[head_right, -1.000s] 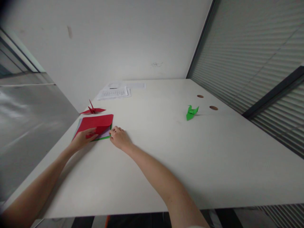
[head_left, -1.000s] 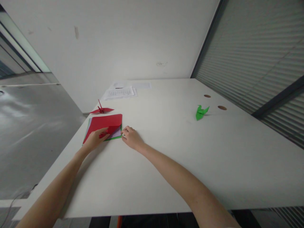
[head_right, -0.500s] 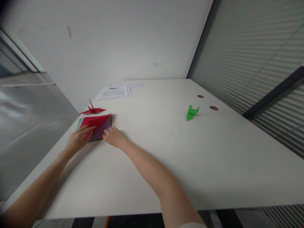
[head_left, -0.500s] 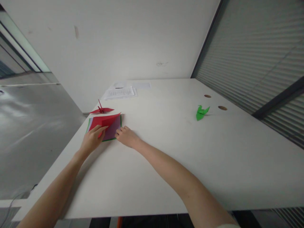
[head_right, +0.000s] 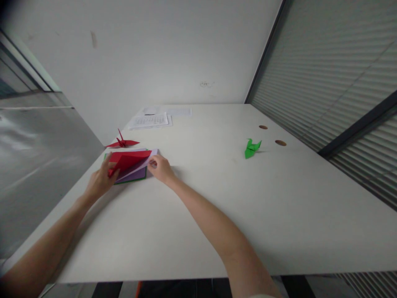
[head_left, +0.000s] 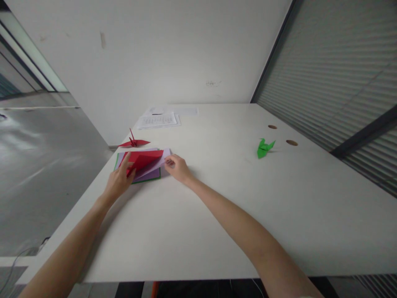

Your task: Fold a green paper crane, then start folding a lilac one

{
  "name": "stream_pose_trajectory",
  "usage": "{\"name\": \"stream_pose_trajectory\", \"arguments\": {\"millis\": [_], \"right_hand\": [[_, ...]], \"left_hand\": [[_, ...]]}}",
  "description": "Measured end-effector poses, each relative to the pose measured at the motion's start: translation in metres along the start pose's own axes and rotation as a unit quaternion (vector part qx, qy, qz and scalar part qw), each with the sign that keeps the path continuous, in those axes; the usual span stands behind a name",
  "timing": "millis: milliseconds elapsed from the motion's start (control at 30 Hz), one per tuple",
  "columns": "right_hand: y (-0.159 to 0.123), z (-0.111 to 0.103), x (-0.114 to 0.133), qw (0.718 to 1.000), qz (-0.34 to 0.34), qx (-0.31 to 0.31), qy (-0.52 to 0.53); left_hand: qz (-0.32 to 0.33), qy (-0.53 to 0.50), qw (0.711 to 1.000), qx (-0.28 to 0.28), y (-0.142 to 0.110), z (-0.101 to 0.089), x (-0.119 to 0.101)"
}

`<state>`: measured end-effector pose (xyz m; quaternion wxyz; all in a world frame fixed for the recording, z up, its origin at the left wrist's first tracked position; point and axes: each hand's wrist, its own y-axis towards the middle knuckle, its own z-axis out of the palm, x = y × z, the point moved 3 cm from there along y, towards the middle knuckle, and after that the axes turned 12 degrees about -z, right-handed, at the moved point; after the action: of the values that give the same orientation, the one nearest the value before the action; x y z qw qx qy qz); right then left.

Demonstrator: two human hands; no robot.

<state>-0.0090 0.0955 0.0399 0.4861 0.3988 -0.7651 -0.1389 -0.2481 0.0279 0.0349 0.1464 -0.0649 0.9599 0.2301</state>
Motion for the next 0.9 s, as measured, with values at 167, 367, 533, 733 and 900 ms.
{"name": "stream_pose_trajectory", "arguments": {"millis": [167, 367, 533, 733, 900], "right_hand": [[-0.035, -0.078, -0.003, 0.998, -0.018, -0.061, 0.013], [-0.108, -0.158, 0.0, 0.999, 0.013, 0.036, 0.008], [-0.159, -0.19, 0.005, 0.991, 0.077, 0.105, -0.019], [-0.185, -0.195, -0.003, 0.984, 0.149, 0.099, 0.019], [-0.187, -0.195, -0.006, 0.982, 0.157, 0.095, 0.035]], "left_hand": [[0.103, -0.024, 0.992, 0.075, -0.003, 0.004, -0.011], [0.211, 0.022, 0.97, 0.121, -0.012, 0.008, -0.039], [0.264, 0.043, 0.95, 0.163, -0.008, 0.026, -0.055], [0.321, 0.01, 0.926, 0.2, 0.011, 0.045, -0.061], [0.304, -0.017, 0.932, 0.198, 0.016, 0.049, -0.059]]}}
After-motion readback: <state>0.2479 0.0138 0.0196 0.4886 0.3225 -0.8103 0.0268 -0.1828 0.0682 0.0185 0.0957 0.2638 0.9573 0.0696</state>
